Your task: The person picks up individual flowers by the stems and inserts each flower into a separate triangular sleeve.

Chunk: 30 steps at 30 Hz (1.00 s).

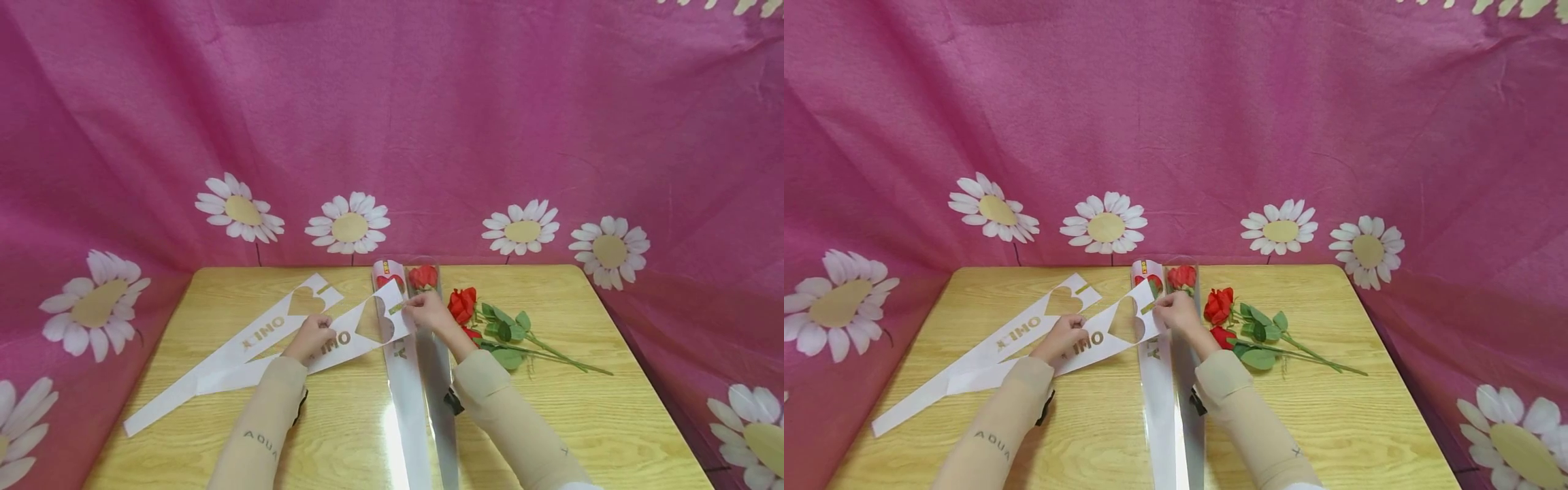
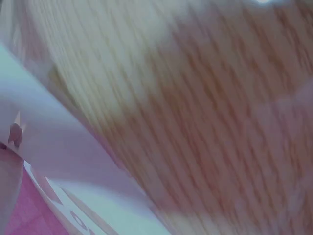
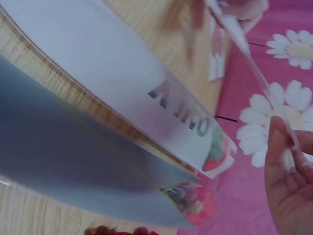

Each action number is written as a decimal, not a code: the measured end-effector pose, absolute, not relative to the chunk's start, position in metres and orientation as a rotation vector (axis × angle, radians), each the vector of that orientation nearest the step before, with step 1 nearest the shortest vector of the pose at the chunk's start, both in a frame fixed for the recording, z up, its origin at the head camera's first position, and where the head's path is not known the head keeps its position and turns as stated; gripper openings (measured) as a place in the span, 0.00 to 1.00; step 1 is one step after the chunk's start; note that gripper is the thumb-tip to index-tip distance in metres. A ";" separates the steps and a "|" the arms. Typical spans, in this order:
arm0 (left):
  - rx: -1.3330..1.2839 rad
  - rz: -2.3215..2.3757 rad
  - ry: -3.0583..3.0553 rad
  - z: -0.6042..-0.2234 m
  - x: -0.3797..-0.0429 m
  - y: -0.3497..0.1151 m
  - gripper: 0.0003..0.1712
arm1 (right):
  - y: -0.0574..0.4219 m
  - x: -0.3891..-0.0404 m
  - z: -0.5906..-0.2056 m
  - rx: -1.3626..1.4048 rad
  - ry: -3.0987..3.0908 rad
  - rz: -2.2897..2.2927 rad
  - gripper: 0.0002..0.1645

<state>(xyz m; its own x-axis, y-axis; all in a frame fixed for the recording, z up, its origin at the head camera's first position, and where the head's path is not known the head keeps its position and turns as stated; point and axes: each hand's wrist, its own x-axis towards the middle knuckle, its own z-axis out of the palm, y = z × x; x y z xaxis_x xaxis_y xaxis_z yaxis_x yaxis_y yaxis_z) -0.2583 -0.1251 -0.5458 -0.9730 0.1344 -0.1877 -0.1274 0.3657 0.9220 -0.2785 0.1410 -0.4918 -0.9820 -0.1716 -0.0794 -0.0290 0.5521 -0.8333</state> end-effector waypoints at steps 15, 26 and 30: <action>0.256 1.579 2.441 -0.556 -0.249 -0.096 0.11 | 0.179 -0.221 -0.450 -0.008 2.457 -1.538 0.14; 0.402 1.516 2.466 -0.560 -0.239 -0.080 0.09 | 0.190 -0.209 -0.452 0.041 2.407 -1.591 0.14; 0.354 1.460 2.503 -0.555 -0.235 -0.075 0.13 | 0.191 -0.207 -0.450 0.056 2.407 -1.604 0.14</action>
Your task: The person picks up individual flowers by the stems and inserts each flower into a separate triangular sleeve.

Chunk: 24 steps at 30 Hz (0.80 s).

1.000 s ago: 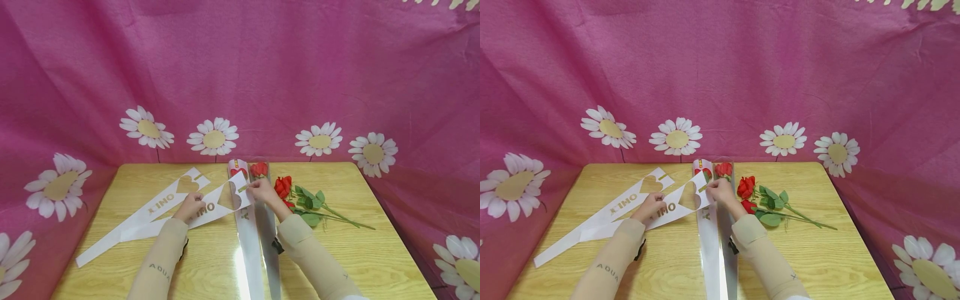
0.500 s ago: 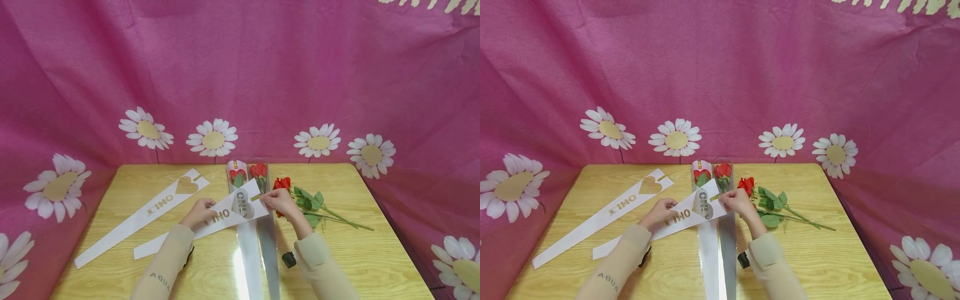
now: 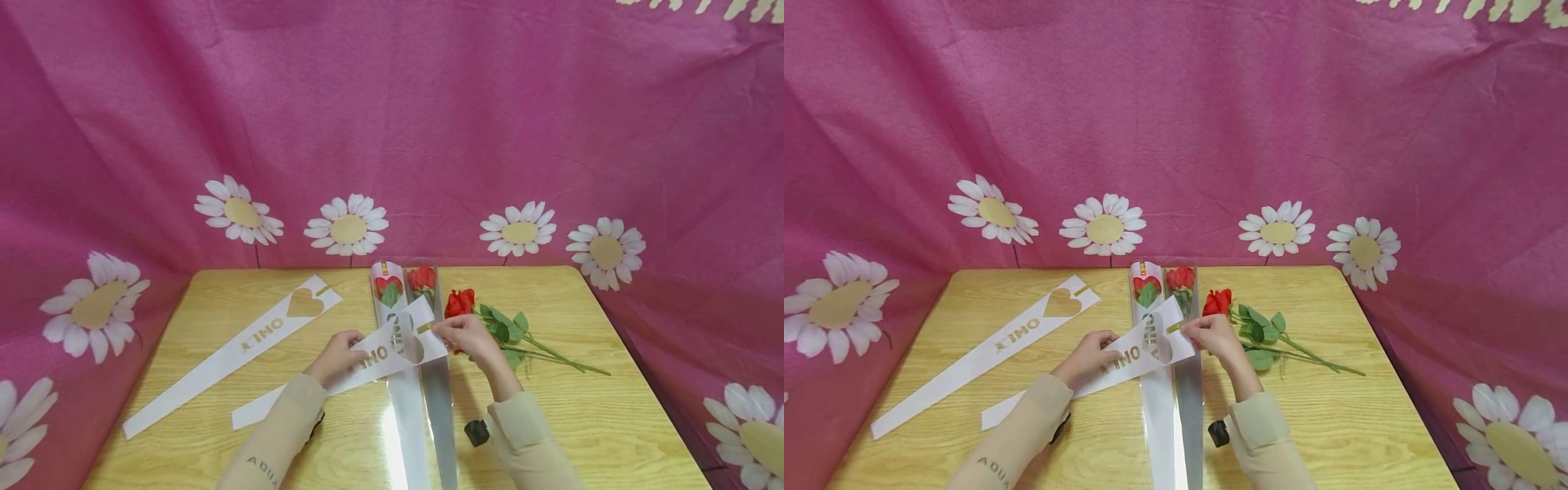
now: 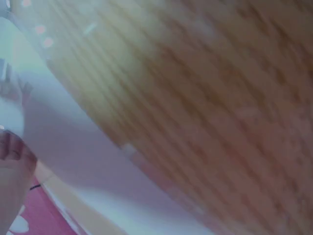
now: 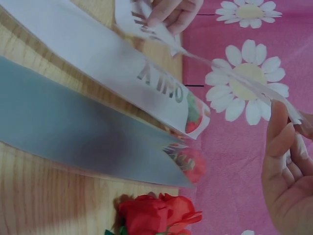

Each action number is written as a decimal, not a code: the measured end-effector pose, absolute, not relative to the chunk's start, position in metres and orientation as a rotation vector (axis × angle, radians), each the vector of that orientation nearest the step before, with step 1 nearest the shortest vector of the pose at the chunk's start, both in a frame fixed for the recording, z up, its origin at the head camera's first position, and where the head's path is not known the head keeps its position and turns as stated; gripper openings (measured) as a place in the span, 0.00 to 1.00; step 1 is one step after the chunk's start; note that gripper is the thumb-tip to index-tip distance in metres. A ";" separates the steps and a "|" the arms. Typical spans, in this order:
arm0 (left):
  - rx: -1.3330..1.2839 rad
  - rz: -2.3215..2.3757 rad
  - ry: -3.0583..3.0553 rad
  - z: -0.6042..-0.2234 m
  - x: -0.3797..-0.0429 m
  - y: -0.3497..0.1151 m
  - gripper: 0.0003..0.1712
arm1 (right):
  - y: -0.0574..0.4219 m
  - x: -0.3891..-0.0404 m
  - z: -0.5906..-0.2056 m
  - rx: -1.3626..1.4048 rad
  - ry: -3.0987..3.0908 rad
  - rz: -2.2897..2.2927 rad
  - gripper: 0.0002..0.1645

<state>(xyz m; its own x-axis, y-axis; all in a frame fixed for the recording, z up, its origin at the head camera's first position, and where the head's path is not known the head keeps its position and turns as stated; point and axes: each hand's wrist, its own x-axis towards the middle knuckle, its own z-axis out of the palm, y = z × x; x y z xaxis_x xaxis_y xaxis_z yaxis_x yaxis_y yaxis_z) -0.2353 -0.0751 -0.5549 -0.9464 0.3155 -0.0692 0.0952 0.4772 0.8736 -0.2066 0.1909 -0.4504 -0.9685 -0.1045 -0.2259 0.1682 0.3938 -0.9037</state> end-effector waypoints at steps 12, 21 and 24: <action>0.497 1.643 2.638 -0.503 -0.222 -0.033 0.08 | 0.175 -0.200 -0.440 -0.036 2.546 -1.586 0.09; 0.403 1.948 2.246 -0.478 -0.199 -0.005 0.19 | 0.153 -0.193 -0.446 -0.107 2.685 -1.461 0.06; 0.285 1.945 2.281 -0.476 -0.196 -0.002 0.19 | 0.148 -0.191 -0.449 -0.118 2.691 -1.459 0.06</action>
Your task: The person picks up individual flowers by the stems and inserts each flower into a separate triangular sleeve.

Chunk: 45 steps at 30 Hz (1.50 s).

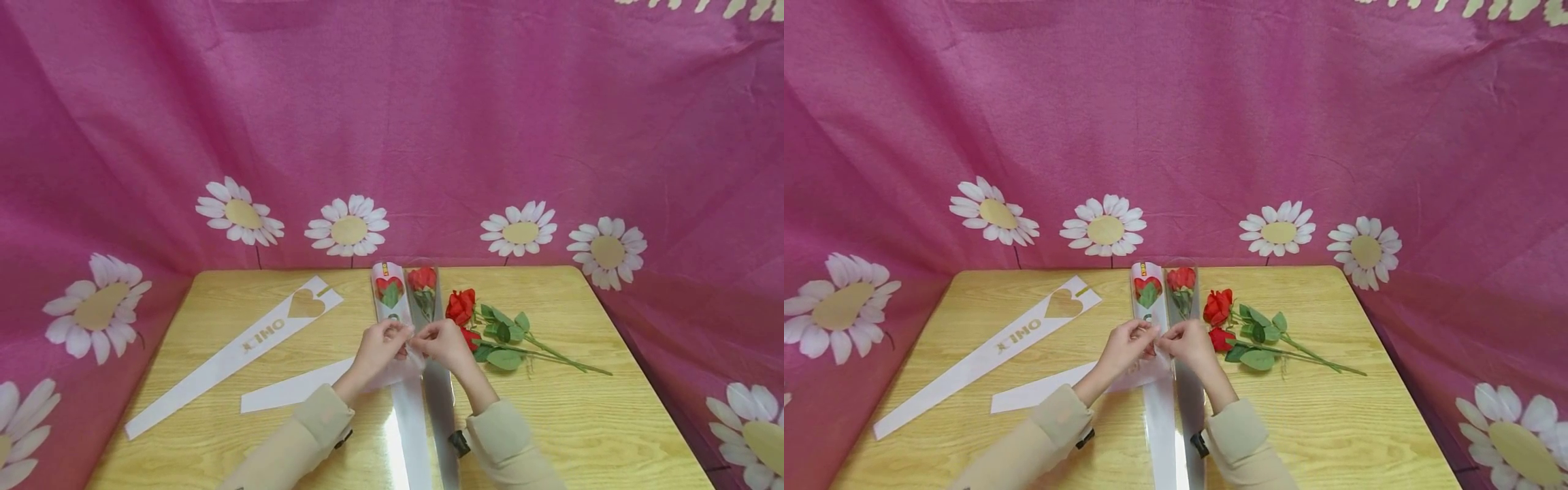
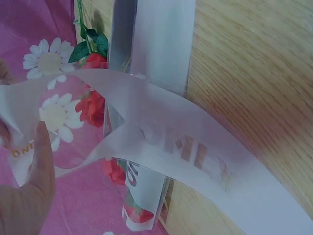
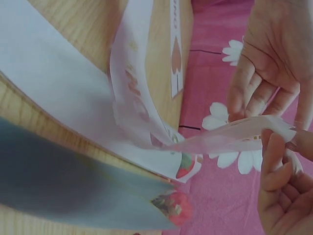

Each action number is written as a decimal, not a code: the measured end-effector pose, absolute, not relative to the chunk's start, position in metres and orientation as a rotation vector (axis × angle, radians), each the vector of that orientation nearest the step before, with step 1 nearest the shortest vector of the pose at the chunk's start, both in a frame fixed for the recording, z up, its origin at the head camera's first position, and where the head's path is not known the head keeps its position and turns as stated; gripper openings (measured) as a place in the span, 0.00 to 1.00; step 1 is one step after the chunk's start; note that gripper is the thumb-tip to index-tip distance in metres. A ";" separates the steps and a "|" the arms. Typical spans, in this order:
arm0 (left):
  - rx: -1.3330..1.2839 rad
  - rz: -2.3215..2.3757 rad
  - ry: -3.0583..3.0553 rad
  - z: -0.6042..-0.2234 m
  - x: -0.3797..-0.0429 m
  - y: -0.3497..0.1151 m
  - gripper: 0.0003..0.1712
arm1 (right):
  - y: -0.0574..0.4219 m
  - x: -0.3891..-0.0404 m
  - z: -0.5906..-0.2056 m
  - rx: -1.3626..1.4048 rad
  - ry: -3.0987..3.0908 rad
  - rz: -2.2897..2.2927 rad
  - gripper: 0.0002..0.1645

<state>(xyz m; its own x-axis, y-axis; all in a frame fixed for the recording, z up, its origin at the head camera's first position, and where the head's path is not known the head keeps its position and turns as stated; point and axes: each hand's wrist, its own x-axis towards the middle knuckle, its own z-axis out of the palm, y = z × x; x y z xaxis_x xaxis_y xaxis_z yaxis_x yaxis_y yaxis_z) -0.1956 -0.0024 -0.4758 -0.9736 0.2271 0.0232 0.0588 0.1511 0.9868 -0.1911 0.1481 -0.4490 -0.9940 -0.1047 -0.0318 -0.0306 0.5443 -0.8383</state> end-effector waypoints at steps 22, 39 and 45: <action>0.219 1.974 2.282 -0.489 -0.191 -0.004 0.15 | 0.142 -0.186 -0.468 -0.023 2.545 -1.724 0.09; 0.287 1.661 2.876 -0.478 -0.185 0.000 0.09 | 0.141 -0.182 -0.467 0.019 3.093 -1.334 0.06; 0.335 1.615 2.990 -0.478 -0.184 0.000 0.11 | 0.144 -0.183 -0.468 -0.004 3.141 -1.292 0.08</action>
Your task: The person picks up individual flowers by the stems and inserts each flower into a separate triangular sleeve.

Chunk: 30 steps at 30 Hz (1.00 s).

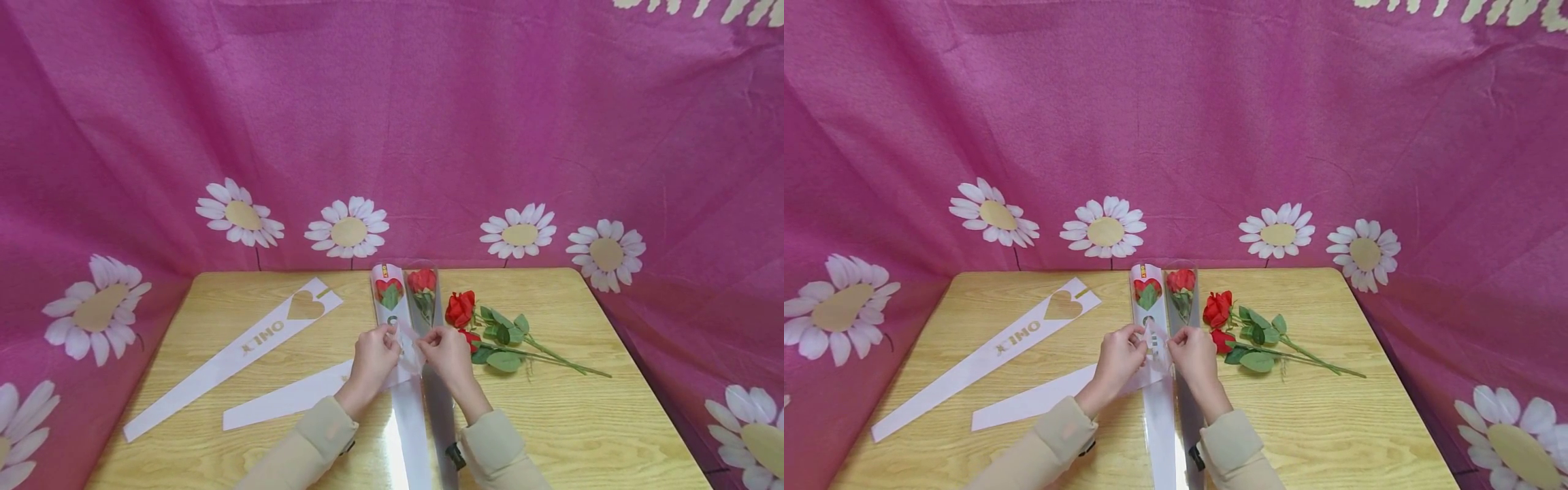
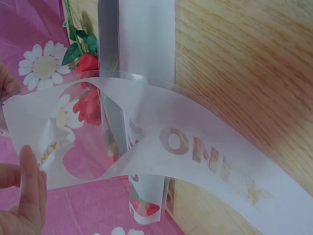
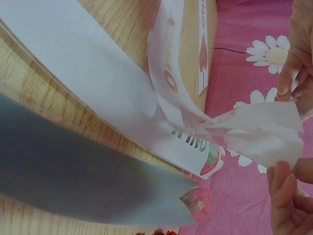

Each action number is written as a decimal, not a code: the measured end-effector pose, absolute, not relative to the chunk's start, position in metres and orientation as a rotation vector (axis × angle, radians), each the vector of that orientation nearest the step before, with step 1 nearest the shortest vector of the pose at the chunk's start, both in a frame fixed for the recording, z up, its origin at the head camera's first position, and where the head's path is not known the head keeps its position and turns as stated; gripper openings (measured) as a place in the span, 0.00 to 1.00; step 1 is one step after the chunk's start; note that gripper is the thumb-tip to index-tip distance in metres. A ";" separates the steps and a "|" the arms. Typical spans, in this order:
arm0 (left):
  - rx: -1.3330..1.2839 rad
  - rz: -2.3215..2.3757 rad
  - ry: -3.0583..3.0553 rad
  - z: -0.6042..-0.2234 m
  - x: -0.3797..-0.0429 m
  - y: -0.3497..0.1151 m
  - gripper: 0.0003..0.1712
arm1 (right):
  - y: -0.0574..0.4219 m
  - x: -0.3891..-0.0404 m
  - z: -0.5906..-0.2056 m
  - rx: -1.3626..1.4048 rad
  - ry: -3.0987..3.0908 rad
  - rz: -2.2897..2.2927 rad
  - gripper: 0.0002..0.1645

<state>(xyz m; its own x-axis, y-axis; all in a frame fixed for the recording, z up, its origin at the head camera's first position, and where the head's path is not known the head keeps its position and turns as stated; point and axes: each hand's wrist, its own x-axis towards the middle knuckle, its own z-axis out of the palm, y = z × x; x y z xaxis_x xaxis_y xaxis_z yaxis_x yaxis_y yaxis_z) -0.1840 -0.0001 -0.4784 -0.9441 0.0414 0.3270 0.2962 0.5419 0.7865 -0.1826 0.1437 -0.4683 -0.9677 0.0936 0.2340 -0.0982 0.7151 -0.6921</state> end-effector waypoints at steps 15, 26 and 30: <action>-0.349 -1.310 -2.381 -0.487 -0.179 -0.008 0.13 | 0.149 -0.182 -0.476 -0.088 -2.745 1.276 0.06; -0.311 -1.333 -2.438 -0.493 -0.175 -0.012 0.09 | 0.152 -0.181 -0.480 -0.147 -2.790 1.516 0.06; -0.313 -1.347 -2.451 -0.495 -0.174 -0.012 0.09 | 0.152 -0.182 -0.482 -0.124 -2.756 1.599 0.07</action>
